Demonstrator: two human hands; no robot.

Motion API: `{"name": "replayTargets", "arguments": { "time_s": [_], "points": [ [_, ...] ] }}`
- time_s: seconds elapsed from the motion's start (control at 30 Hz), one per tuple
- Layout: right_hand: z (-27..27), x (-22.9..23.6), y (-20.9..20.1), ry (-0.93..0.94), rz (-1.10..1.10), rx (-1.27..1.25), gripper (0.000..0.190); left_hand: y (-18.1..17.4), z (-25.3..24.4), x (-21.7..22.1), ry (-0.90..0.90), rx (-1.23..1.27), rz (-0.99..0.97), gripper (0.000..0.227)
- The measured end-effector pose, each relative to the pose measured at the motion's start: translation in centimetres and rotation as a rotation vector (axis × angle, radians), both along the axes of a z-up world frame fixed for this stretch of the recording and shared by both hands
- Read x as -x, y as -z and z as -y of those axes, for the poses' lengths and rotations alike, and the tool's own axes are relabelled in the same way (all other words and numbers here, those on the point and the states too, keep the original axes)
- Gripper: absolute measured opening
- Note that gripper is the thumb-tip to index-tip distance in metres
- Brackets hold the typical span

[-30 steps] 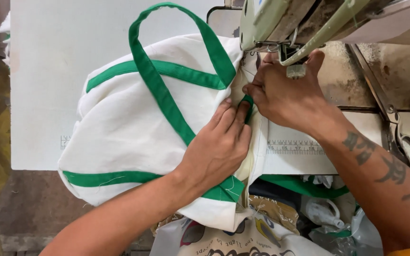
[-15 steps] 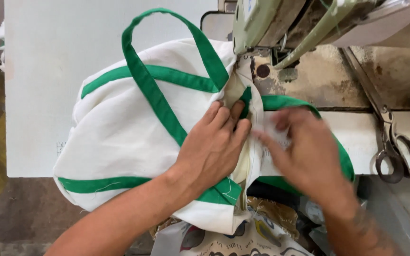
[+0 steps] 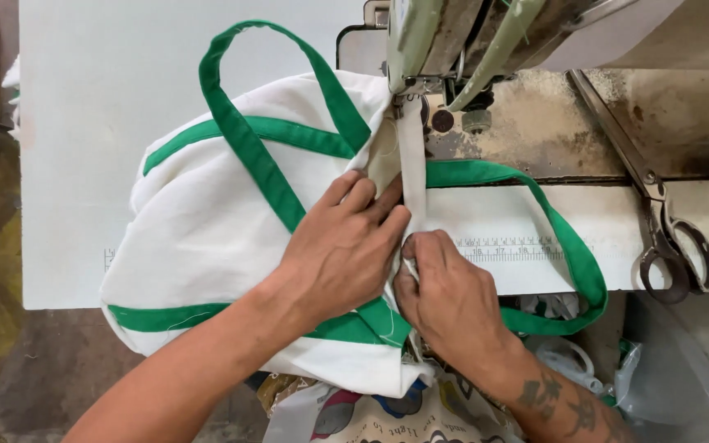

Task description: Sewing straps and seams on a white and green tote bag using an industrial sewing machine and trimming threads with scissors.

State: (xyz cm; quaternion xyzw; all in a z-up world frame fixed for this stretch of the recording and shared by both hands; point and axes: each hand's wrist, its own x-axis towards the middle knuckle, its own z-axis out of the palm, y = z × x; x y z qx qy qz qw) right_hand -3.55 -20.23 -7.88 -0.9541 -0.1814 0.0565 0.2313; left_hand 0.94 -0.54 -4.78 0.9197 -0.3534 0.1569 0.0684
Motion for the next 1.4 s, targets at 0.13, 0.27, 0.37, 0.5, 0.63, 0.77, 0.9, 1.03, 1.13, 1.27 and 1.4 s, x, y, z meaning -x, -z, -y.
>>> {"name": "replayTargets", "arguments": {
  "time_s": [0.13,0.27,0.37,0.5,0.63,0.77,0.9,1.03,1.13,1.27,1.4],
  "points": [
    [0.5,0.3,1.0,0.053,0.013,0.096,0.023,-0.3,-0.6,0.2,0.019,0.035,-0.015,0.014],
    [1.5,-0.3,1.3,0.033,-0.068,0.061,0.029,0.2,-0.6,0.4,0.008,-0.006,-0.014,0.028],
    [1.1,-2.7,-2.9,-0.034,-0.355,0.066,0.034,0.2,-0.4,0.5,-0.015,-0.015,-0.019,0.031],
    [3.2,-6.3,-4.7,-0.306,-0.079,-0.264,0.034,0.2,0.1,0.5,-0.042,-0.03,-0.034,0.029],
    [4.3,-9.0,-1.3,-0.415,0.439,-0.195,0.051,0.1,0.2,0.7,-0.049,-0.035,-0.002,0.029],
    [4.5,-8.3,-0.1,-0.376,0.496,0.0,0.046,0.0,0.4,0.9,-0.062,-0.055,0.003,0.039],
    [4.3,-8.1,0.2,-0.337,0.528,0.022,0.046,0.5,0.6,1.6,-0.109,-0.074,0.053,0.051],
    [4.1,-7.8,0.6,-0.321,0.542,0.008,0.042,0.6,1.3,2.1,-0.142,-0.104,0.09,0.052],
    [4.1,-7.7,0.8,-0.316,0.545,0.026,0.05,0.5,1.2,2.0,-0.179,-0.102,0.117,0.052],
    [3.9,-7.7,0.5,-0.314,0.551,0.024,0.047,0.4,0.5,1.5,-0.106,-0.052,0.054,0.054],
    [3.9,-7.5,0.6,-0.32,0.581,0.017,0.045,0.2,0.9,1.6,-0.119,-0.112,0.083,0.058]
  ]
}}
